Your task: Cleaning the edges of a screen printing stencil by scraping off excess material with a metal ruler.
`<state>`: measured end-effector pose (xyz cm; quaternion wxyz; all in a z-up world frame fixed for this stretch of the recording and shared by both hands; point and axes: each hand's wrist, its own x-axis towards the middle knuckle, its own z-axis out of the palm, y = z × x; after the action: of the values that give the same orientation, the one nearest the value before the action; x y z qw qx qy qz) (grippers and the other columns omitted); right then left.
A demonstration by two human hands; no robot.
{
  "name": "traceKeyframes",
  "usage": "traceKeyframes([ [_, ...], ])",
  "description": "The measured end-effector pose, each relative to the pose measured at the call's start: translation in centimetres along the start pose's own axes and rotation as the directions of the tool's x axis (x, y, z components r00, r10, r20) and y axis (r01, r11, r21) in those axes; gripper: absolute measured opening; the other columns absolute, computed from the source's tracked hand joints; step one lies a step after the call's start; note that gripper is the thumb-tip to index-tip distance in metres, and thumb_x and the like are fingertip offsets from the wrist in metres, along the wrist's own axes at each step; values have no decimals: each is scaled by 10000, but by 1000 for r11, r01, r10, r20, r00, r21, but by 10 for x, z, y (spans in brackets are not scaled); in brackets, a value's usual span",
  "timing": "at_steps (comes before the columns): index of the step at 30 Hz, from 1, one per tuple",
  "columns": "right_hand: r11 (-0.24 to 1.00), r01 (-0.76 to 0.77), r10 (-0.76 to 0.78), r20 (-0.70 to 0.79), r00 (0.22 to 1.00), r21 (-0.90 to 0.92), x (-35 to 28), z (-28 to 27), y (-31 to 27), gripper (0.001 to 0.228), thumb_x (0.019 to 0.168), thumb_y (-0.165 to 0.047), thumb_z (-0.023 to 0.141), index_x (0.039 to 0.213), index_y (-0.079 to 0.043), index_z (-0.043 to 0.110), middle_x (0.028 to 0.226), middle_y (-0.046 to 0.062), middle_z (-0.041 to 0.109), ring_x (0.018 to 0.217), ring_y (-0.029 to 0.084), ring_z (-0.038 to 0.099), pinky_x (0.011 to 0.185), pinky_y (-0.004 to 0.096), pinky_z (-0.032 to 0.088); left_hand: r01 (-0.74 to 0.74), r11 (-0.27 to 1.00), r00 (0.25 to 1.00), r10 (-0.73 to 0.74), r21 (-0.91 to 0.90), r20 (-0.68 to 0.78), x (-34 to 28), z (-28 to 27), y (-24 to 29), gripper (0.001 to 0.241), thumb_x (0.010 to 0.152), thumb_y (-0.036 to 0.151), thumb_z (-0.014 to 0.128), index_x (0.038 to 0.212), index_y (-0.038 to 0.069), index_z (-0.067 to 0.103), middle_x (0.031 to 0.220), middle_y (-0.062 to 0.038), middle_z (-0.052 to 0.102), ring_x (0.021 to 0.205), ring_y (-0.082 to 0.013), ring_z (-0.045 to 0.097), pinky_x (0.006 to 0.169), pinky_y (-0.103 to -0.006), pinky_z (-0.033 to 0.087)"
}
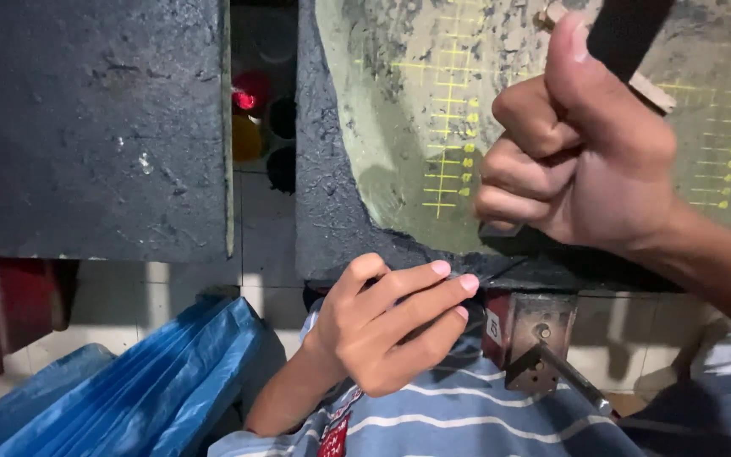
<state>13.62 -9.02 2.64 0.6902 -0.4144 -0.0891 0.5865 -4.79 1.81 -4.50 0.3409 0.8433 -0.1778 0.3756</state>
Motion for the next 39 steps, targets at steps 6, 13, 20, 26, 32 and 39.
traceKeyframes([
  [6,988,62,-50,92,994,-140,-6,1,7,550,988,-514,421,607,-146,273,529,-23,118,414,132,99,405,308,153,74,997,996,-75,24,46,14,-3,7,149,1056,84,558,978,70,685,1042,-96,779,858,-248,732,701,-379,397],
  [13,285,459,-353,353,866,-841,-55,-64,-50,334,952,-147,235,1084,-19,513,1179,155,543,1184,247,541,1117,366,394,205,956,935,-254,211,245,46,9,18,309,1090,352,568,1099,65,684,893,-135,532,774,-307,442,695,-433,342],
  [20,513,-23,-434,-283,855,-858,-100,-56,-49,922,886,-796,361,1125,70,568,901,135,405,840,207,443,664,437,766,180,962,891,-247,203,382,67,16,7,336,1022,333,778,851,125,578,838,-79,417,783,-261,417,736,-418,279],
  [26,310,65,-518,-111,848,-949,-114,-71,-40,1025,1036,-773,147,1164,138,600,779,198,527,741,257,573,714,320,402,61,932,945,-169,357,279,69,29,13,237,983,166,859,852,143,662,1220,-111,609,1069,-350,558,857,-547,382],
  [32,354,120,-496,-78,865,-928,-105,-90,-31,999,935,-851,134,1119,-3,628,885,154,712,554,188,713,363,225,458,-12,891,977,-87,454,197,54,43,17,296,1108,206,613,822,144,570,812,-51,553,745,-236,528,824,-426,405],
  [39,433,75,-195,-11,981,-898,-87,-65,-35,245,946,-190,596,1057,-28,742,699,90,827,413,112,584,421,235,482,122,976,957,-163,179,241,58,36,16,267,1088,166,592,850,46,577,797,-86,484,715,-282,450,777,-428,347],
])
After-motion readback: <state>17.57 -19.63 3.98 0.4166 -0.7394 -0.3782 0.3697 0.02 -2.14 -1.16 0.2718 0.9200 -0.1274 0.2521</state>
